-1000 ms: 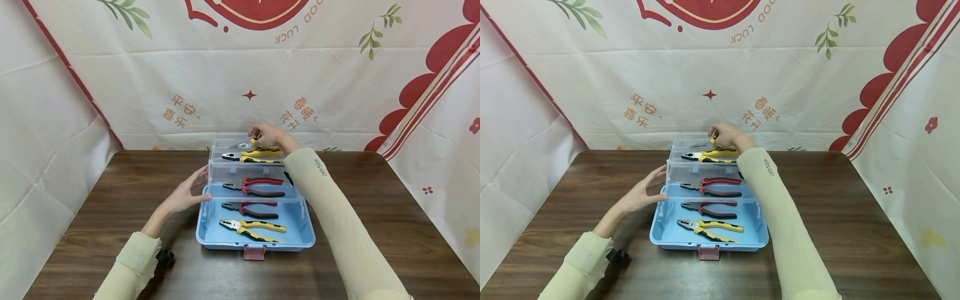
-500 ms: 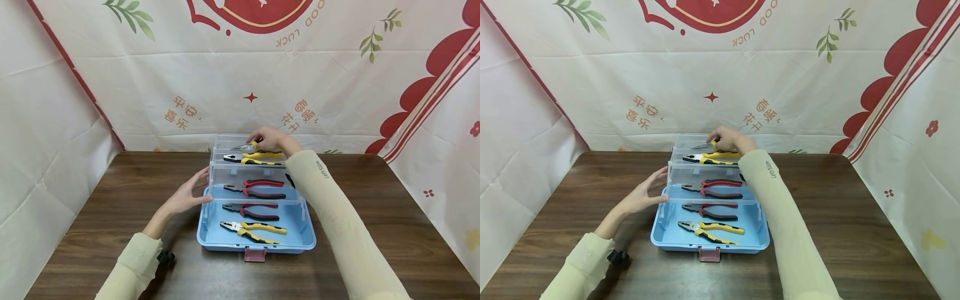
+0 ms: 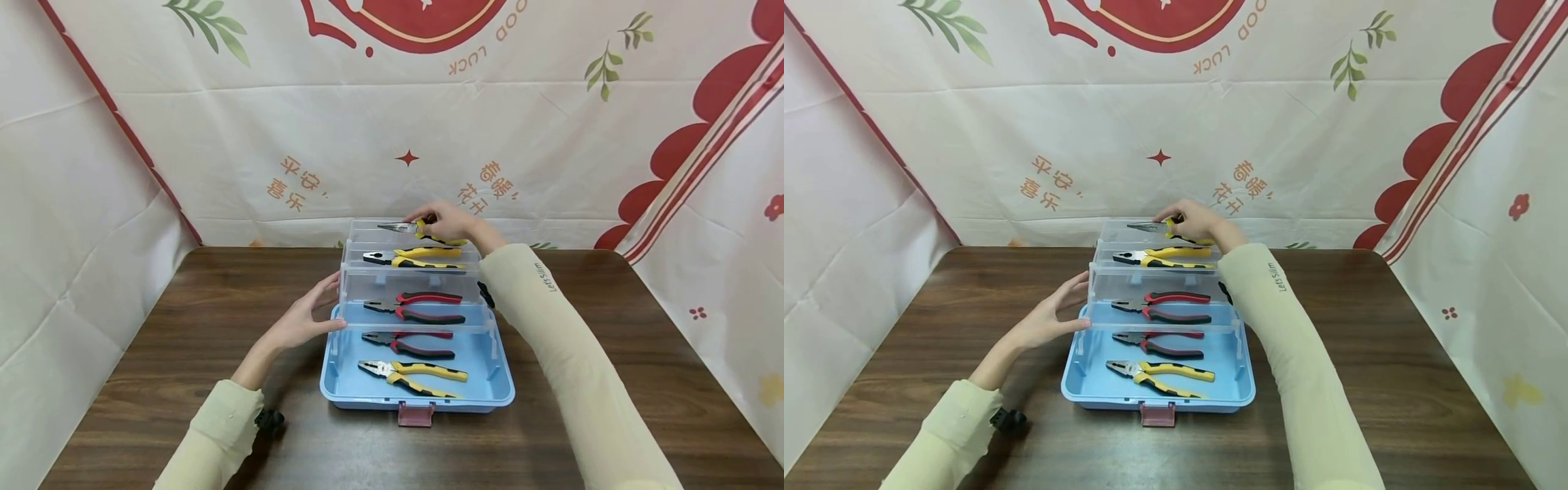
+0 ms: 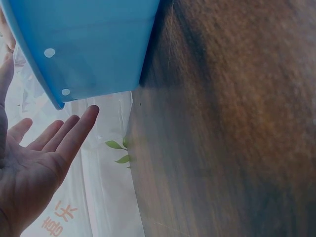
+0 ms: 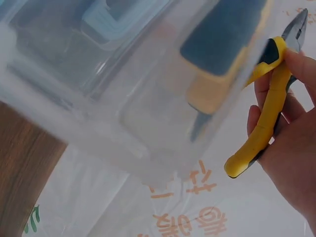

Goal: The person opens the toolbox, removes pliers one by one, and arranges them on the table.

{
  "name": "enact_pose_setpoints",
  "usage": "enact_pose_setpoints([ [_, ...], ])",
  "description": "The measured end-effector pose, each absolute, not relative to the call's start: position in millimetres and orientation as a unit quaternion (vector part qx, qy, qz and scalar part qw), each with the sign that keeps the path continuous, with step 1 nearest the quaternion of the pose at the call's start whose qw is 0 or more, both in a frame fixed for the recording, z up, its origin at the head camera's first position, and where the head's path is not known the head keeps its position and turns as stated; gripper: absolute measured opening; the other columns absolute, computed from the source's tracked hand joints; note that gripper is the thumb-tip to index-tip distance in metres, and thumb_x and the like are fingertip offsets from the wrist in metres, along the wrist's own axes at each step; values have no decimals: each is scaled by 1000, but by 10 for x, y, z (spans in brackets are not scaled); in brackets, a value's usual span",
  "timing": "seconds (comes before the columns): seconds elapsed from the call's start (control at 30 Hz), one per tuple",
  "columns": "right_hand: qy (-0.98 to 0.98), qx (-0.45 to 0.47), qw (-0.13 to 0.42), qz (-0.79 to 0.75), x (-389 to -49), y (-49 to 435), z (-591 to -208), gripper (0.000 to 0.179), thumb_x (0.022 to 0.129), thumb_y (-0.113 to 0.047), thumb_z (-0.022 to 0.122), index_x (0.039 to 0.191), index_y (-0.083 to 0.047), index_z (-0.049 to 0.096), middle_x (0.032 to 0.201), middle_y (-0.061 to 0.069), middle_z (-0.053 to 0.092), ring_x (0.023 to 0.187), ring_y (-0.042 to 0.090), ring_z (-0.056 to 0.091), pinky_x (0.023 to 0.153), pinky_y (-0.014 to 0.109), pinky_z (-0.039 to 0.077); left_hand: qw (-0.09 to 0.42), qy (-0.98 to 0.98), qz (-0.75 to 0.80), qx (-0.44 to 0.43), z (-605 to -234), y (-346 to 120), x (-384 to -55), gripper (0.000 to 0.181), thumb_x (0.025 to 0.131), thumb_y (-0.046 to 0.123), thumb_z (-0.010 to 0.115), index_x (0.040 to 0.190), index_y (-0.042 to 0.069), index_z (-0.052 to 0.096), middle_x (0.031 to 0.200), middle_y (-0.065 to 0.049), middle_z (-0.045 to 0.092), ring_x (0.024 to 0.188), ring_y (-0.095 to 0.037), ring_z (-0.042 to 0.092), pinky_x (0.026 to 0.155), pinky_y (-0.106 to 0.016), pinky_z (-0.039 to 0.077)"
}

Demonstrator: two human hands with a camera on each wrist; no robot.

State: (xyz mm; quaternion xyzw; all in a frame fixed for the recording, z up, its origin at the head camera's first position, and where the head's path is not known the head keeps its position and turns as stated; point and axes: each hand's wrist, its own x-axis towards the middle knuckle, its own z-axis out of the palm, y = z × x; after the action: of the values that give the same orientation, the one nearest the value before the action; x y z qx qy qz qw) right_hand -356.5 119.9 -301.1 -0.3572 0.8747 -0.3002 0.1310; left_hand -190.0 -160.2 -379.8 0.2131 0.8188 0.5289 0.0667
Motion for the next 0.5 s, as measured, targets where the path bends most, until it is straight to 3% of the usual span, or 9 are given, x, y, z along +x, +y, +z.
enact_pose_setpoints([
  [0.13,864,-374,114,-317,-3499,1236,-2898,32,88,1,47,119,0,54,104,16,56,67,22,45,58,31,38,67,816,532,218,-3796,-1605,-1898,80,79,9,67,141,8,16,138,-21,25,121,-41,29,92,-57,27],
  [0.27,858,-381,108,-327,-3442,1273,-2797,32,88,0,48,120,0,53,97,14,58,61,23,43,55,31,37,64,814,533,223,-3799,-1612,-1903,80,79,9,67,141,7,15,137,-22,25,121,-41,28,92,-57,27],
  [0.5,860,-359,88,-351,-3347,1416,-2717,33,88,-5,51,121,-3,53,92,10,57,66,25,43,58,31,37,66,811,534,229,-3809,-1617,-1909,80,79,9,66,140,6,14,137,-23,24,121,-41,28,92,-56,28],
])
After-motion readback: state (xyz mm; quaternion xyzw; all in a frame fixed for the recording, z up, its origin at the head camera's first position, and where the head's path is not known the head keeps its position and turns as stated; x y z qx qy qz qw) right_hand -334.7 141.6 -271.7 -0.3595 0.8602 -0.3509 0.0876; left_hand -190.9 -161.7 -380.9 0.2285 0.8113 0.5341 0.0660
